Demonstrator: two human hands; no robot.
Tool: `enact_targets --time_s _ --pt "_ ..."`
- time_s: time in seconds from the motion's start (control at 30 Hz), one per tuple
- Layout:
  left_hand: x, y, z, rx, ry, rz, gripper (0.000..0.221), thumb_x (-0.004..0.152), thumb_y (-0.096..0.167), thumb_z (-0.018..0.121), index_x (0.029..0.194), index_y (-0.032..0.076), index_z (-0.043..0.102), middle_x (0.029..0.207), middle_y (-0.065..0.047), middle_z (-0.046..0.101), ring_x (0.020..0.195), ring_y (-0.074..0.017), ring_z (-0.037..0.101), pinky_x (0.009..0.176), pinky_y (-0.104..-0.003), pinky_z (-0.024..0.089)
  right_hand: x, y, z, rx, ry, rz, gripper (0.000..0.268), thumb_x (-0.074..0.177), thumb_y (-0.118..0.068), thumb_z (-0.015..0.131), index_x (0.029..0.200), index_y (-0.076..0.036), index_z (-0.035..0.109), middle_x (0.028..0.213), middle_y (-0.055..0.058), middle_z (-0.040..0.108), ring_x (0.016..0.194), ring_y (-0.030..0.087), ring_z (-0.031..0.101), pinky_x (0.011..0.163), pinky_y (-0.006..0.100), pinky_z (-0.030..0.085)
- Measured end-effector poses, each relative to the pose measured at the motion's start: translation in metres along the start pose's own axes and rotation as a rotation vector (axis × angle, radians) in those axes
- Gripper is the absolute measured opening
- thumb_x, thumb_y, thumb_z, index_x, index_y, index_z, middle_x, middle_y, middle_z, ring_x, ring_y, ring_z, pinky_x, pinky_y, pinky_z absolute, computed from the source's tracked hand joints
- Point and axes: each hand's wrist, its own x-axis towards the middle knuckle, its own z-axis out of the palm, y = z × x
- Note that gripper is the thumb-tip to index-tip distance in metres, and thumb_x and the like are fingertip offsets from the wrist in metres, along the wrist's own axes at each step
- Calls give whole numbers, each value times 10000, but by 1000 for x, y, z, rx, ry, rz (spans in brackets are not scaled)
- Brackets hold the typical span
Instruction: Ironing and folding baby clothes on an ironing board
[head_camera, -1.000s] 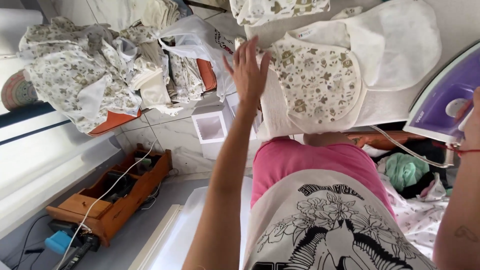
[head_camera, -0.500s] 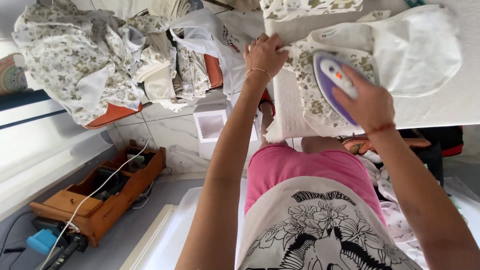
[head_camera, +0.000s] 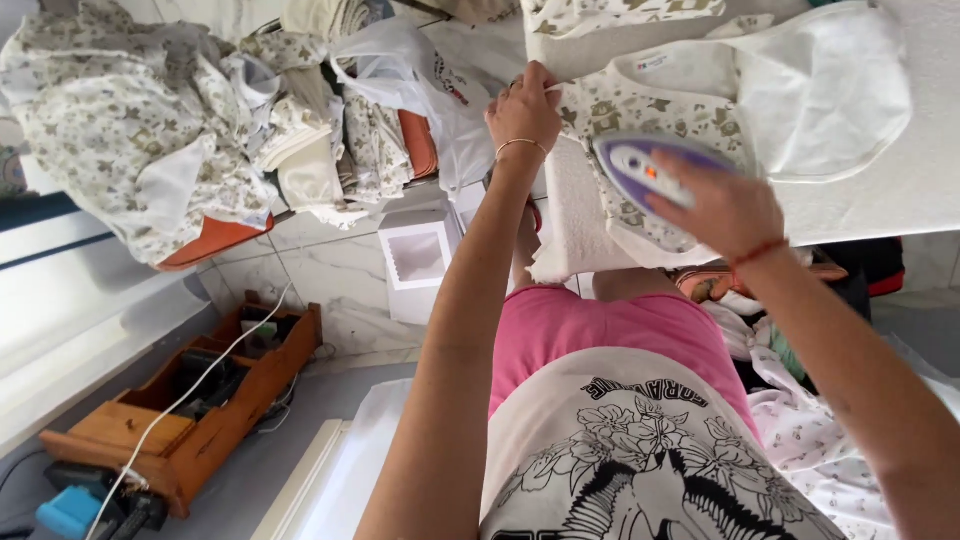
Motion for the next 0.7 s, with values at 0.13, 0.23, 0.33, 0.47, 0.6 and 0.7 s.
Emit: enact_targets --time_s 0.13,0.23,0.33,0.47,0.6,0.7 --pt "1 8 -5 -52 -35 -42 69 828 172 403 862 146 457 768 -35 588 693 -224 584 765 -405 396 21 39 6 -111 33 100 432 816 -415 616 1189 -197 630 783 7 666 585 216 624 516 369 536" --pt "4 -6 6 -85 18 -9 52 835 221 407 856 174 398 783 -49 561 634 -261 552 659 -416 394 27 22 -14 103 -223 252 455 852 -310 545 1268 -132 499 766 177 642 370 155 544 292 230 501" --pt "-7 7 -8 -250 -64 -95 104 840 242 386 879 147 370 845 -102 525 721 -321 533 539 -439 387 5 12 -13 187 -279 338 483 816 -353 524 1247 -139 487 829 179 648 295 109 482 223 199 448" --pt "-3 -2 -4 -245 0 -28 181 803 316 430 807 142 381 760 -79 568 675 -285 535 469 -409 352 -9 -5 6 276 -217 457 527 781 -436 502 1248 -190 491 842 122 651 622 237 630 508 341 549" --pt "-8 -25 -2 -60 11 -34 380 722 568 504 788 195 464 712 -35 609 681 -248 593 575 -377 428 -3 -14 7 383 -54 585 467 749 -451 567 1187 -297 521 820 66 637 663 273 565 648 391 466" --pt "-22 -32 4 166 270 112 318 687 413 607 908 214 494 824 -58 550 794 -263 569 718 -408 450 -28 4 -17 407 90 609 427 753 -394 630 1163 -323 538 954 67 619 863 307 569 769 424 468"
